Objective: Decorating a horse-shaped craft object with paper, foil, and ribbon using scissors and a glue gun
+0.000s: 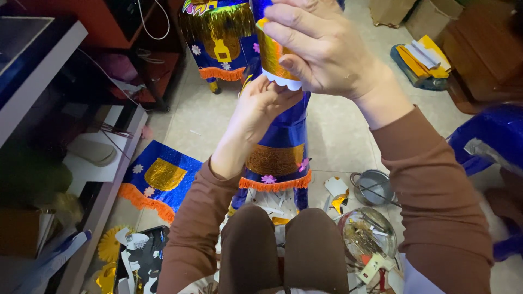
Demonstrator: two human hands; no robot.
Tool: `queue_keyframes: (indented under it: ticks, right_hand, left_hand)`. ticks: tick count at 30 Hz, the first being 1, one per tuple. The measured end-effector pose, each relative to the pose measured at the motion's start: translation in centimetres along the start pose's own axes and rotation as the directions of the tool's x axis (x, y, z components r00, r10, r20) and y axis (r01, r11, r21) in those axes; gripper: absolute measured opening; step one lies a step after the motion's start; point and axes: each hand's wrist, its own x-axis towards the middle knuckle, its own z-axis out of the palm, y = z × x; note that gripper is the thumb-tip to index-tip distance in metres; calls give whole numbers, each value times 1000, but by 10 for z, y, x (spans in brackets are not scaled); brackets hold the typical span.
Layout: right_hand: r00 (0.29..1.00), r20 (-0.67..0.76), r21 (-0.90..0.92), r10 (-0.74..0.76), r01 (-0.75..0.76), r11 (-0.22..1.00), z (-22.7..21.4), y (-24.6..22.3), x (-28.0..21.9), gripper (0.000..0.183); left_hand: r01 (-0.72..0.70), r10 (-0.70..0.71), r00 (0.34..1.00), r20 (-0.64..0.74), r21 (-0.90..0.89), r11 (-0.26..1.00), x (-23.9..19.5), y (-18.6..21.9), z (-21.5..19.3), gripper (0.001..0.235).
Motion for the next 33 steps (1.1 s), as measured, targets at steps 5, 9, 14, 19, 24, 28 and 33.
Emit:
queue_keyframes:
  ticks: [5, 9, 14, 19, 24, 28, 33]
  right_hand:
    - [937, -137, 249, 322, -282, 926, -5, -13, -26, 55]
    - [746, -283, 384, 602, -488, 784, 26, -26, -57, 58]
    - [445, -440, 582, 780, -521, 625, 48, -42, -65, 25]
    - [156, 141, 983, 978, -135, -121, 53, -42, -83, 21]
    - [395, 223, 953, 891, 104, -285, 58, -37, -85, 12]
    - [373, 205, 959, 905, 109, -262, 64, -35, -83, 12]
    - [347, 215, 941, 913, 177, -289, 74, -35, -79, 25]
  left_hand:
    - [-134, 304, 942, -141, 674, 727, -14, 27, 3, 60]
    - [-315, 559, 816, 146, 923, 219, -28, 49, 36, 46]
    - [-401, 624, 755, 202, 894, 197, -14, 44, 48, 32]
    - [-234, 465, 859, -213, 645, 728, 0, 44, 11, 24]
    - [-7, 65, 983, -170, 322, 947, 12, 40, 12, 55]
    - [2, 10, 999, -53, 235, 972, 20, 33, 11, 72]
    - [74, -50, 988, -148, 164, 984, 17, 41, 22, 57]
